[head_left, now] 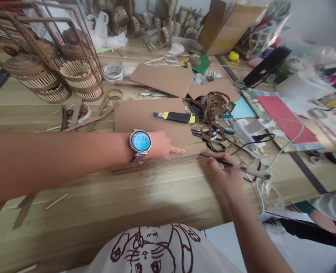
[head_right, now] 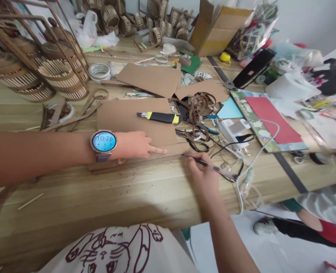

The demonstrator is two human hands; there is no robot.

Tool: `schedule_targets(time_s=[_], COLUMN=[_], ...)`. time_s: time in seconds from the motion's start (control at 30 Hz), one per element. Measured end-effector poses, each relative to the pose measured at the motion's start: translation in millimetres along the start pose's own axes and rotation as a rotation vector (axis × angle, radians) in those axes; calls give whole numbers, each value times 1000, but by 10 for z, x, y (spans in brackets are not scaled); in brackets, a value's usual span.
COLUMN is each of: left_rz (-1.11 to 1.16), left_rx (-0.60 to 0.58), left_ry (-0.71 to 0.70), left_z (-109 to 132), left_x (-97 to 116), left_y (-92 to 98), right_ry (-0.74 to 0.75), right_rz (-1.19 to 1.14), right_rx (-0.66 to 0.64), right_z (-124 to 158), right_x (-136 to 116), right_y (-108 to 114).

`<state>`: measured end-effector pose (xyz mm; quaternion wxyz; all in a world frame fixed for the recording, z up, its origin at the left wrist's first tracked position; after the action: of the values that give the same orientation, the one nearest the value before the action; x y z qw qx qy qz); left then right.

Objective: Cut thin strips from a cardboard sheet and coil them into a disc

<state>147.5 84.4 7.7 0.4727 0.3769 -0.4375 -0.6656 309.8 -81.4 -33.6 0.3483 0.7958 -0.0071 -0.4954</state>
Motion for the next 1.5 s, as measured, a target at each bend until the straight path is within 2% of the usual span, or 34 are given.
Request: schedule_targets(time_s=[0.1, 0.17, 0.47, 0.7, 0.77, 0.9, 1.07, 1.13, 1.27, 1.37, 1.5], left_rz=[11, -12, 13, 82, 60, 7, -21, -41, -41, 51, 140], left_rx=[21, 3, -19, 88, 70, 1, -5, -24, -13, 43, 42], left_ry=[4, -4, 23, 31, 20, -4, -14, -13, -3, 13, 19], left_z=[-13, -14, 9, 3, -5, -18, -8, -6, -6, 62, 288], left_x=[-7, -5, 22, 1, -5, -15, -14, -8, 1, -8, -29], left_y=[-23, -35, 36, 5, -21, -55, -42, -40, -33, -24, -73], right_ry=[-27, -13, 55, 80, 78, 54, 58, 168, 368, 432, 466], right_rz=[68, 62, -152, -189, -172, -100, 46, 101, 182, 204, 234], right_rx=[174, 201, -97, -166, -163, -70, 243, 185, -105, -134, -136], right_z=[-91, -62, 318, 343, 317, 151, -41, -15, 126, 164, 154], right_x=[119, 111, -229, -306, -279, -79, 136, 86, -70, -129, -145], right_y=[173, 181, -259, -384, -388, -237, 94, 63, -203, -296, -292])
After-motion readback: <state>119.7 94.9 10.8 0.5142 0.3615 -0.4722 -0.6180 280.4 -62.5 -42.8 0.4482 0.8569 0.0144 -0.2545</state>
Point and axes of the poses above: each hand's wrist, its own z-axis away from the middle knuckle, its own y-axis out of the back of the hand, x = y × z, the point moved 3 cm from there along -z, towards the middle knuckle, and after that the axes turned 13 degrees about x, right-handed, at the moved point
